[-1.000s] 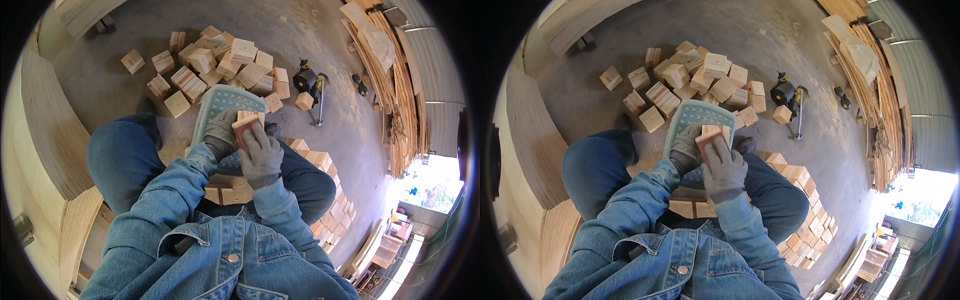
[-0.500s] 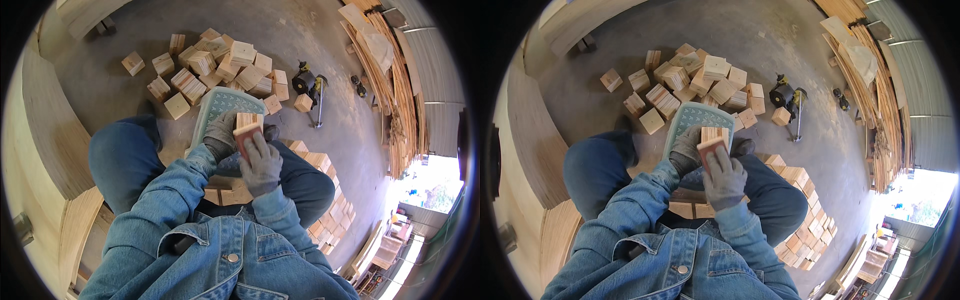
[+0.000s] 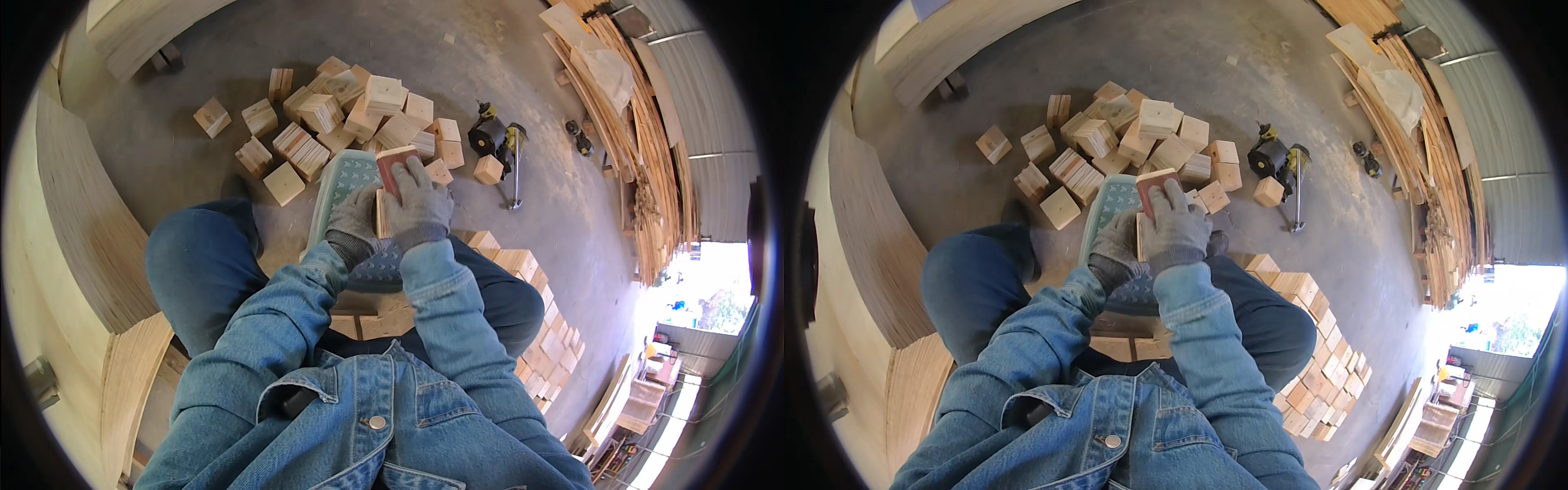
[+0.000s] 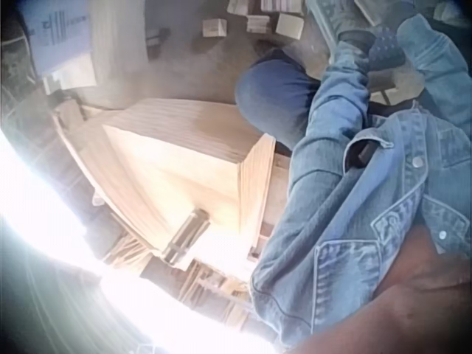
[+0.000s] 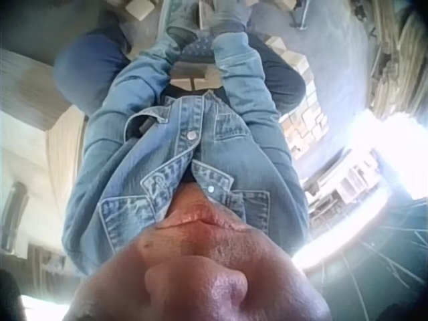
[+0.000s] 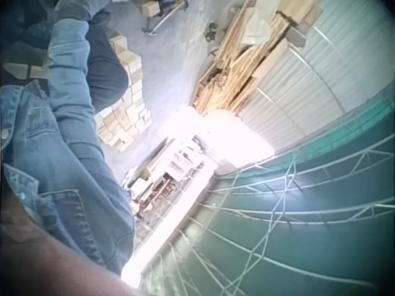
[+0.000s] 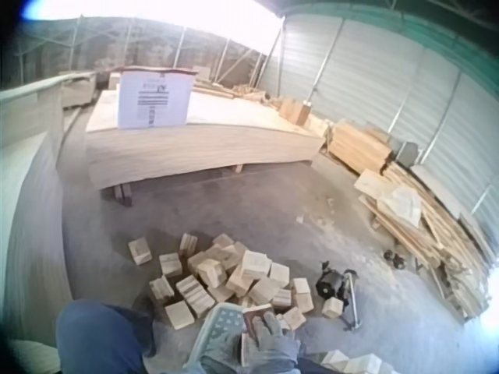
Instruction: The person sits on the floor and sands small wooden blocks one by one using a sanding block. They hold each block in one hand and rub the sanding block over its surfaces, then place the finished block into a growing stack nearby.
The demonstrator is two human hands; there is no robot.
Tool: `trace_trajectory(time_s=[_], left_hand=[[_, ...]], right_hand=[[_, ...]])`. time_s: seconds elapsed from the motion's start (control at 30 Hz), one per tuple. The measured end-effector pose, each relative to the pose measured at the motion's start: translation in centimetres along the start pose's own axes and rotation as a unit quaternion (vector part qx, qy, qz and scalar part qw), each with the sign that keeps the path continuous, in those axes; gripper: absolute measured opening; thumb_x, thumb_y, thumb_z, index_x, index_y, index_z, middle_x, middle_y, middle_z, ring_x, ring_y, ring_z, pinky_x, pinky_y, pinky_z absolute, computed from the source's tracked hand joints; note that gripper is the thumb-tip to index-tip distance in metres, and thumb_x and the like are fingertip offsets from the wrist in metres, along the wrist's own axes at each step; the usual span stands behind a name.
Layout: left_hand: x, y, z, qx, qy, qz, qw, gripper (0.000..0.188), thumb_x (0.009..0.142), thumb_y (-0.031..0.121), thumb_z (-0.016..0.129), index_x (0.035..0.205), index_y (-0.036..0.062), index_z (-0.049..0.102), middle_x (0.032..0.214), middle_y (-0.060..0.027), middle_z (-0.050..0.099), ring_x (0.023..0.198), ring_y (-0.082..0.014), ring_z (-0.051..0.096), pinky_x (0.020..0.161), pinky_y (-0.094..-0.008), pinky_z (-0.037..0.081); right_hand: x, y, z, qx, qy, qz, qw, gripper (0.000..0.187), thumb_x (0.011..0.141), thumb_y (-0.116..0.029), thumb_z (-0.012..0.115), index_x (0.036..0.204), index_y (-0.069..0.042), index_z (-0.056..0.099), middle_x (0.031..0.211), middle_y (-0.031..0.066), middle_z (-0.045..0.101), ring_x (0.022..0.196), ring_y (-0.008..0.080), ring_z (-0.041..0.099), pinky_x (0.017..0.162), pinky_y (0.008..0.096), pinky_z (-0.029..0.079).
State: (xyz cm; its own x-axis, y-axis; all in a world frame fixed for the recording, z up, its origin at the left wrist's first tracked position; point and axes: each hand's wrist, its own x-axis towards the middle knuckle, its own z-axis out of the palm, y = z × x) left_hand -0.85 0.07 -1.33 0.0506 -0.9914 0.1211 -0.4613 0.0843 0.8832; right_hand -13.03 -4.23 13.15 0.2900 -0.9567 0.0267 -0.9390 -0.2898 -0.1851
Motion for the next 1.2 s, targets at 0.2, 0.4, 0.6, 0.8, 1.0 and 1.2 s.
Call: trace_trajectory(time_s=[0.2,0.4,0.6,0.8,1.0,1.2], left_hand=[[-0.3,1.3,-1.1,-0.011,-0.034,-0.021,0.999,0.085,0.078,0.037,0.088,0.150,0.0139,0.048,0.143,-0.0210,0.056,0.134,-0.0408,0.057,0.117,-0.0492,0.046],[-0.5,-0.2,-0.3,0.021,-0.021,-0.015,0.999,0.084,0.079,0.037,0.087,0.150,0.0132,0.048,0.143,-0.0208,0.056,0.132,-0.0417,0.057,0.116,-0.0486,0.046],[0.0,1.2,-1.0,0.014,0.001,-0.021,1.000,0.079,0.079,0.032,0.087,0.147,0.0132,0.050,0.140,-0.0207,0.058,0.129,-0.0411,0.060,0.114,-0.0489,0.048],[0.0,1.2,-1.6,0.016,-0.011,-0.006,1.000,0.083,0.079,0.037,0.086,0.149,0.0140,0.048,0.143,-0.0200,0.057,0.133,-0.0409,0.058,0.116,-0.0497,0.047],[-0.5,0.4,-0.4,0.051,-0.029,-0.016,0.998,0.087,0.079,0.040,0.087,0.152,0.0133,0.046,0.146,-0.0214,0.054,0.137,-0.0406,0.055,0.119,-0.0490,0.044],[-0.6,0.5,-0.2,0.042,-0.019,-0.013,0.999,0.082,0.080,0.034,0.085,0.150,0.0124,0.048,0.144,-0.0207,0.056,0.133,-0.0400,0.058,0.118,-0.0466,0.046]], right_hand=[[-10.6,0.6,-0.6,0.002,0.010,-0.077,0.997,0.060,0.087,-0.032,0.079,0.145,-0.018,0.067,0.160,0.0100,0.054,0.127,0.0416,0.058,0.107,0.0580,0.045],[-11.5,0.9,-0.4,0.021,0.031,-0.113,0.993,0.058,0.084,-0.027,0.080,0.140,-0.017,0.069,0.156,0.0089,0.057,0.124,0.0388,0.059,0.104,0.0569,0.047],[-1.0,-0.4,-0.5,0.010,0.009,-0.020,1.000,0.055,0.089,-0.034,0.075,0.143,-0.022,0.068,0.159,0.0061,0.056,0.125,0.0428,0.060,0.107,0.0578,0.048],[-3.2,-0.4,-0.1,-0.014,0.015,-0.027,0.999,0.056,0.090,-0.035,0.074,0.144,-0.023,0.068,0.162,0.0051,0.054,0.127,0.0442,0.059,0.111,0.0555,0.047],[-13.0,0.9,-0.3,0.023,0.031,-0.092,0.995,0.063,0.084,-0.028,0.081,0.145,-0.020,0.066,0.159,0.0063,0.052,0.125,0.0417,0.057,0.102,0.0590,0.046],[-9.1,0.6,-0.5,0.028,0.014,-0.078,0.996,0.058,0.085,-0.029,0.080,0.142,-0.019,0.068,0.157,0.0069,0.055,0.124,0.0413,0.059,0.103,0.0578,0.048]])
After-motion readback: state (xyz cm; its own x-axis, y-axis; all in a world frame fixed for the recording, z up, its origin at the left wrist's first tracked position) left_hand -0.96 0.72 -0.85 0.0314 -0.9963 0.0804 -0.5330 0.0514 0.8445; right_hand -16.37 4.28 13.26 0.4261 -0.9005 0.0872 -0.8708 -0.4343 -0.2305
